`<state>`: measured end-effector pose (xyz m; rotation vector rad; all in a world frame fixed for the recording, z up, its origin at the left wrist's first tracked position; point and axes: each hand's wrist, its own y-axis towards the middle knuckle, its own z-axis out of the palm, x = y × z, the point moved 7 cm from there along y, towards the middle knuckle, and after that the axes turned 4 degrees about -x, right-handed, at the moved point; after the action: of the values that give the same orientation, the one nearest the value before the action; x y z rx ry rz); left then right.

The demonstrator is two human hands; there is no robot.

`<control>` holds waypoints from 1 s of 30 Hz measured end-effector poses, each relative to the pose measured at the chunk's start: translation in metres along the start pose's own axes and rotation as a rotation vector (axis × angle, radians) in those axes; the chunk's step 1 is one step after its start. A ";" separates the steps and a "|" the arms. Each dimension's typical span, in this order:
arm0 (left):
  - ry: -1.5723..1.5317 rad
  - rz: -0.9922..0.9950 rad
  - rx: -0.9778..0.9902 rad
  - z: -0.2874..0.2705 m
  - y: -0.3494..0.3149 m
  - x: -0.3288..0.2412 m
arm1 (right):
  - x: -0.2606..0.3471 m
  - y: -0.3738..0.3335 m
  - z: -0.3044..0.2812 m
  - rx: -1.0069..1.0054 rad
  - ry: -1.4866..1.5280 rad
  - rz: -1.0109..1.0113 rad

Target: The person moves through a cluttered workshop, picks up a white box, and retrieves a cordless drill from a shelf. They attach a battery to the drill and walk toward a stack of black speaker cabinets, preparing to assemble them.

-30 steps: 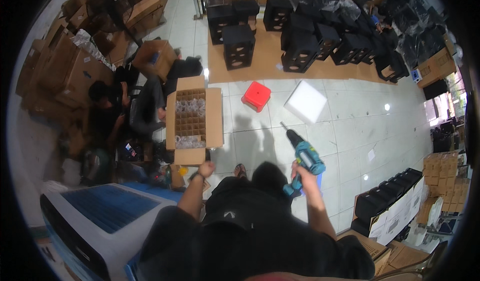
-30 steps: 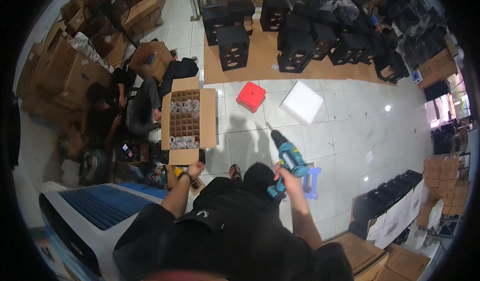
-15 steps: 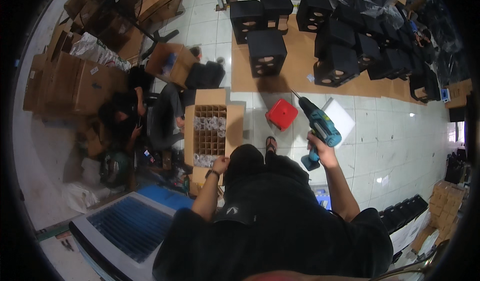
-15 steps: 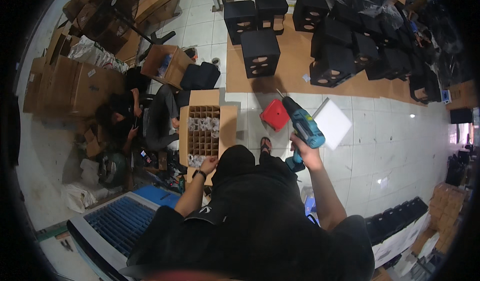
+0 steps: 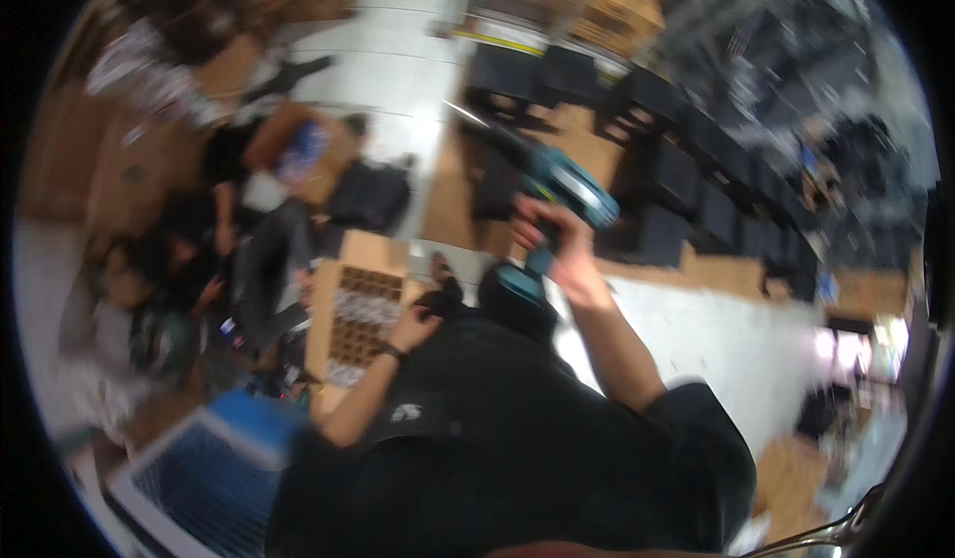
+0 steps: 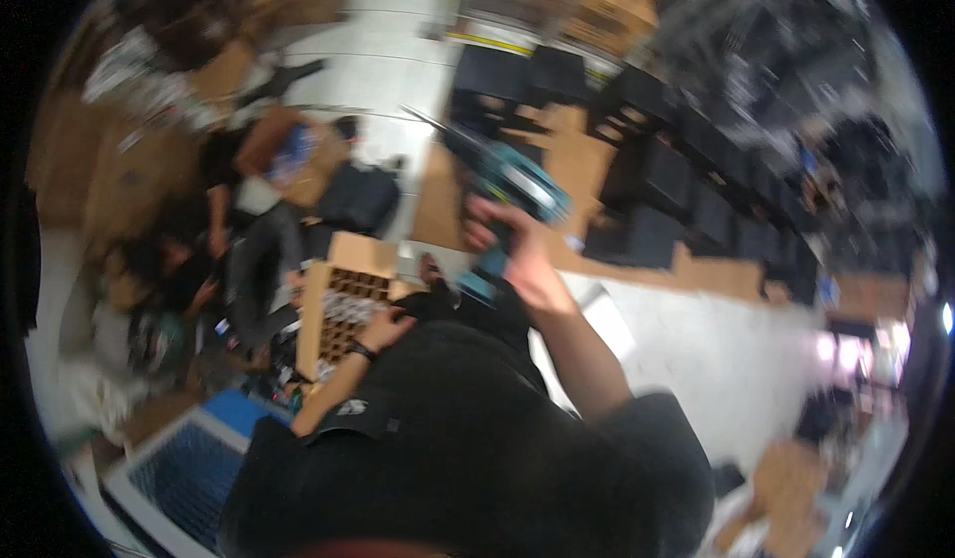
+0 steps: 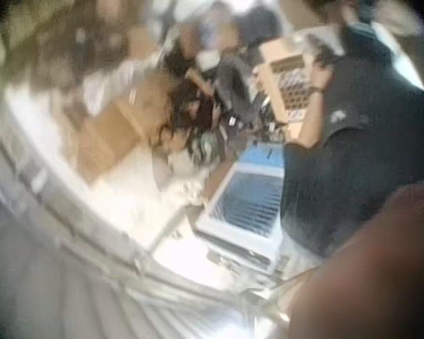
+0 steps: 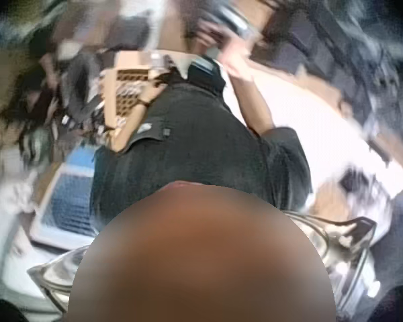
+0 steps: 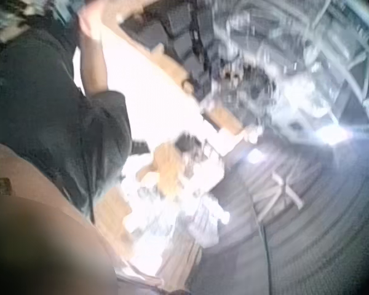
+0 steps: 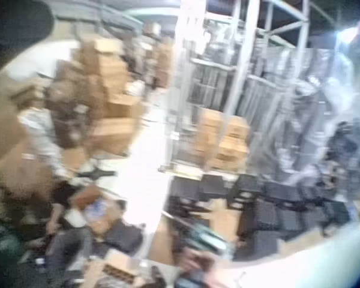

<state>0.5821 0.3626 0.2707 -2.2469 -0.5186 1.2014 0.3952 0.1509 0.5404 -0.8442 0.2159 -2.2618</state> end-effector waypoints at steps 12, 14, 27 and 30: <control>-0.299 -0.156 -0.015 -0.096 0.214 0.074 | 0.111 0.314 0.057 0.176 0.342 0.153; -0.293 -0.131 -0.085 -0.114 0.260 0.066 | 0.127 0.378 0.060 0.211 0.352 0.149; 0.205 0.025 -0.652 -0.441 0.474 -0.253 | 0.273 0.690 0.123 0.163 -0.347 0.113; 0.176 0.109 -0.754 -0.506 0.528 -0.293 | 0.297 0.764 0.133 0.120 -0.509 0.108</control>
<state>0.8971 -0.3527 0.3655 -3.0062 -0.8991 0.9314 0.7454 -0.6014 0.5089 -1.2730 -0.1058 -1.8673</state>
